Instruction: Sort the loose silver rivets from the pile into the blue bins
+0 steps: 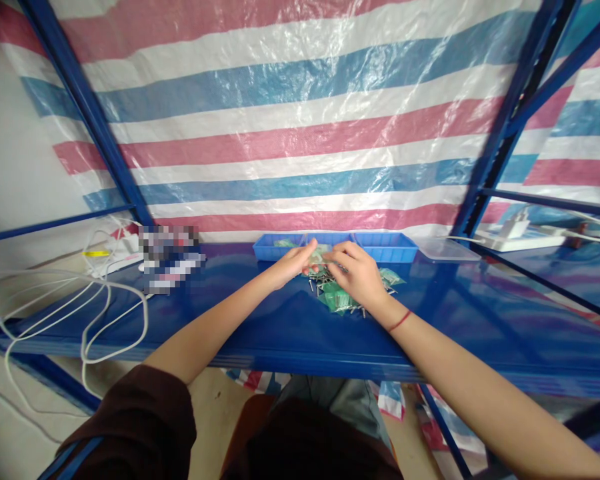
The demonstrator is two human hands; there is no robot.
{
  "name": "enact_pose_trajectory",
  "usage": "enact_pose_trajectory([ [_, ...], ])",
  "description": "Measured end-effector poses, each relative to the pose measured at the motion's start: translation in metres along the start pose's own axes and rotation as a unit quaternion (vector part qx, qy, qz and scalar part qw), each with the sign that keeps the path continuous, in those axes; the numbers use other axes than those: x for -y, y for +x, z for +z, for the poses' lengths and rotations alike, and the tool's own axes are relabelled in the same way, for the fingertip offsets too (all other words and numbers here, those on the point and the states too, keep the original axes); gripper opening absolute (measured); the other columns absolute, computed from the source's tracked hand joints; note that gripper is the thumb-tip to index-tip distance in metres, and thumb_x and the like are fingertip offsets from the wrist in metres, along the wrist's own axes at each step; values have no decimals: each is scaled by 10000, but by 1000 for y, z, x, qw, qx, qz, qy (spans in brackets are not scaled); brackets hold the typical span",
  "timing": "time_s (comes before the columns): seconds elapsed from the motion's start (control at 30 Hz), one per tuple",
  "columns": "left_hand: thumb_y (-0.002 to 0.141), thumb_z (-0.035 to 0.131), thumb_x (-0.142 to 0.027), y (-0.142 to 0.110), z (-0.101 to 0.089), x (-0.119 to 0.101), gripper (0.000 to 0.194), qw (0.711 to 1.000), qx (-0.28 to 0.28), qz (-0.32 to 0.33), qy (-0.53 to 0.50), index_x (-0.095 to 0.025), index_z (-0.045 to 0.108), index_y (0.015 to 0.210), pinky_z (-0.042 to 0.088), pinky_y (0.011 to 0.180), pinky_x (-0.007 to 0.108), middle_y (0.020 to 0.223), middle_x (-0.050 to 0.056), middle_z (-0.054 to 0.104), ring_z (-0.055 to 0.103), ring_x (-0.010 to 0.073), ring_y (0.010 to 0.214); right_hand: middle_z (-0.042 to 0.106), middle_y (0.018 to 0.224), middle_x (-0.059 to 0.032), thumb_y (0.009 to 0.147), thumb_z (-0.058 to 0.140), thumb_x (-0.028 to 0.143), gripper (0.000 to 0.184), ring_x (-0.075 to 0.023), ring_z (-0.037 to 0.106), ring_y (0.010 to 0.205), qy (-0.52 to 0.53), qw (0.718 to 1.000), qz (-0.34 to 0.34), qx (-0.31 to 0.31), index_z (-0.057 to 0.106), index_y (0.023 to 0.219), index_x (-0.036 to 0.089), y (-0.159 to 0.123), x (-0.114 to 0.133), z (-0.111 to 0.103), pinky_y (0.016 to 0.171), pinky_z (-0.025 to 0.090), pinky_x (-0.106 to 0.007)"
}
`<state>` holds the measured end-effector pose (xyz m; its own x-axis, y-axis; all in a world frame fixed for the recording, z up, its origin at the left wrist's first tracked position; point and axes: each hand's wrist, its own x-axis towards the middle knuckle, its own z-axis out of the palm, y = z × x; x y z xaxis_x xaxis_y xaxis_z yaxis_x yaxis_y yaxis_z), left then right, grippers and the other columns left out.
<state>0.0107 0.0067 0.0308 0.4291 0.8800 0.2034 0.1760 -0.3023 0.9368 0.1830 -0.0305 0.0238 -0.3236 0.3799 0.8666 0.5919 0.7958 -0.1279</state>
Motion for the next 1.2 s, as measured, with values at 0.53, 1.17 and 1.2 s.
enact_pose_trajectory([
  [0.53, 846, 430, -106, -7, -5, 1, 294, 903, -52, 275, 326, -219, 624, 1034, 372, 1001, 348, 1152, 68, 530, 499, 172, 1106, 576, 642, 16, 789, 559, 495, 332, -118, 537, 531, 354, 880, 309, 64, 536, 930, 195, 1, -3, 14, 495, 428, -251],
  [1.17, 804, 573, -282, 13, -48, 11, 432, 932, -299, 70, 195, -207, 397, 1192, 462, 733, 278, 810, 7, 651, 627, 150, 721, 626, 718, -24, 823, 505, 325, 210, -143, 541, 557, 57, 981, 179, 58, 572, 959, 180, 3, -10, -1, 574, 437, -295],
  [1.2, 799, 577, -293, 13, -59, 12, 415, 912, -331, 54, 234, -210, 413, 1171, 458, 741, 280, 817, 9, 656, 631, 161, 749, 629, 702, -26, 819, 500, 308, 163, -145, 547, 578, 52, 983, 153, 87, 593, 858, 180, 4, -8, -4, 586, 434, -291],
])
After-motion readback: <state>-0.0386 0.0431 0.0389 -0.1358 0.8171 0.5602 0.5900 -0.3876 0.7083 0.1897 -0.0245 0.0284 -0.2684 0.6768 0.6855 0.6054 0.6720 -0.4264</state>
